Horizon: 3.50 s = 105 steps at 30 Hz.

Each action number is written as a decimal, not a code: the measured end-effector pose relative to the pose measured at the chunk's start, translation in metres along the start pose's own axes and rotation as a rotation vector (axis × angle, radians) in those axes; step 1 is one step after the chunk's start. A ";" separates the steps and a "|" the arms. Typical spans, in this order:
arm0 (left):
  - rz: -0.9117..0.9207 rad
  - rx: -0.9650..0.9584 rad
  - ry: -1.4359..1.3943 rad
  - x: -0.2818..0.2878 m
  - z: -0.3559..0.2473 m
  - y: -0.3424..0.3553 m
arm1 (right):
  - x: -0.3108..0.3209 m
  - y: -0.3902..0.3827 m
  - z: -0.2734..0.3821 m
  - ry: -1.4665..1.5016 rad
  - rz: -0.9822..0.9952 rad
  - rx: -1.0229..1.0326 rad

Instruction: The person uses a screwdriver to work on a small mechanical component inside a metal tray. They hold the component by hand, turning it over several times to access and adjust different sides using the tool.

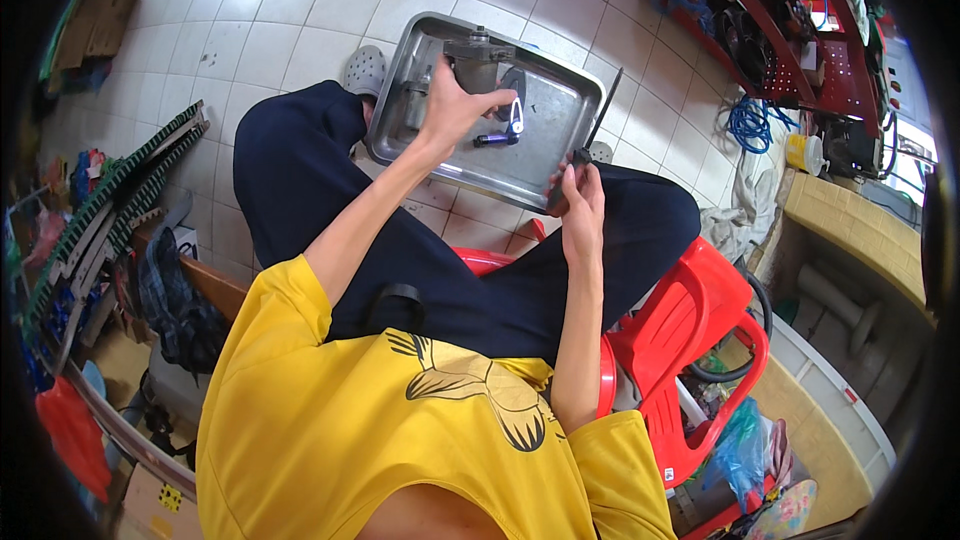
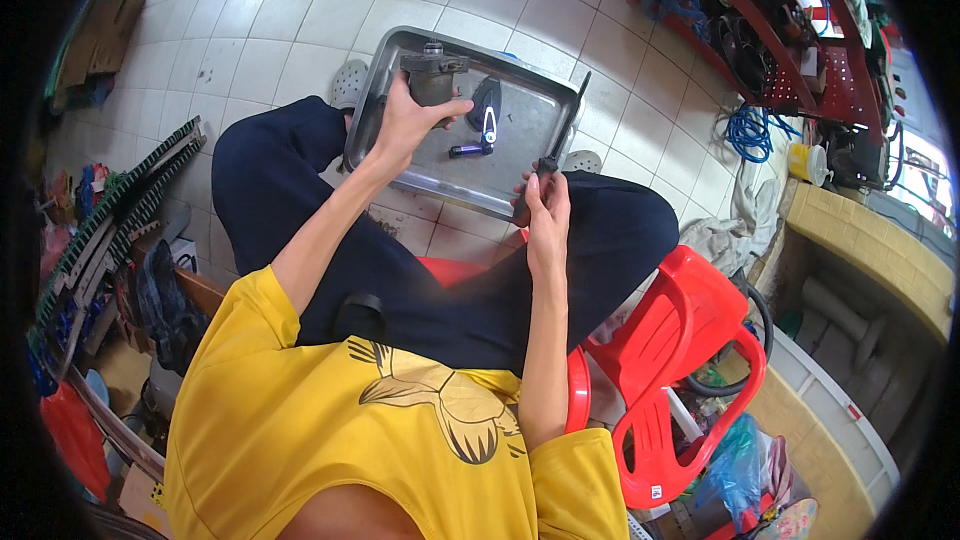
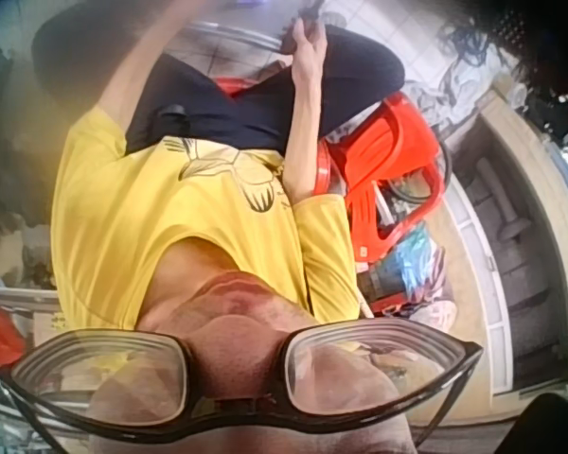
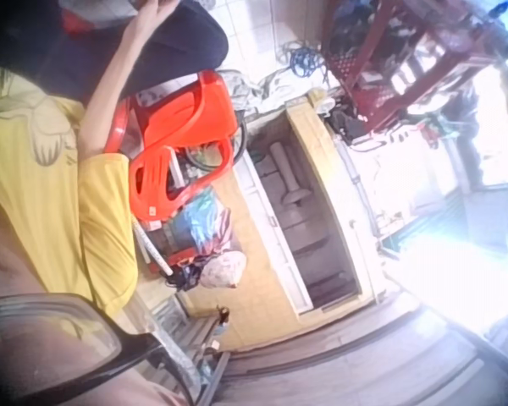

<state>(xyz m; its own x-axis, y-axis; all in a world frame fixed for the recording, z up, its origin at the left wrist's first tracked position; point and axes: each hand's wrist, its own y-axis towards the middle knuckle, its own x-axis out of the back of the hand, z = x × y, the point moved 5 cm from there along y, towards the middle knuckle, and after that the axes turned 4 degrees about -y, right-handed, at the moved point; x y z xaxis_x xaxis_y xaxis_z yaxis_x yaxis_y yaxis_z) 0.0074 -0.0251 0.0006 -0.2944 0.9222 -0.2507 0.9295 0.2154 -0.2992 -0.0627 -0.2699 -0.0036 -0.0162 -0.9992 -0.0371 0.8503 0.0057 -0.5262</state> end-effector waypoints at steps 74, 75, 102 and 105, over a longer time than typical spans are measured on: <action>0.022 0.618 -0.664 -0.023 0.012 -0.010 | -0.082 -0.105 0.095 -0.426 0.104 0.102; 0.023 0.618 -0.665 -0.023 0.012 -0.010 | -0.081 -0.105 0.095 -0.429 0.103 0.104; -0.019 0.626 -0.653 -0.025 0.008 -0.012 | -0.076 -0.106 0.097 -0.397 0.084 0.121; -0.001 0.618 -0.646 -0.026 0.008 -0.012 | -0.076 -0.105 0.098 -0.431 0.080 0.114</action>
<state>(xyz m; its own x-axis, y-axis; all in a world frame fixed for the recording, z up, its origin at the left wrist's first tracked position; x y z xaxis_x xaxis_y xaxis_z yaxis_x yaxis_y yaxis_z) 0.0023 -0.0544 0.0030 -0.5367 0.5207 -0.6640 0.6983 -0.1677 -0.6959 -0.0988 -0.1988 0.1379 0.2519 -0.9214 0.2958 0.8928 0.1033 -0.4385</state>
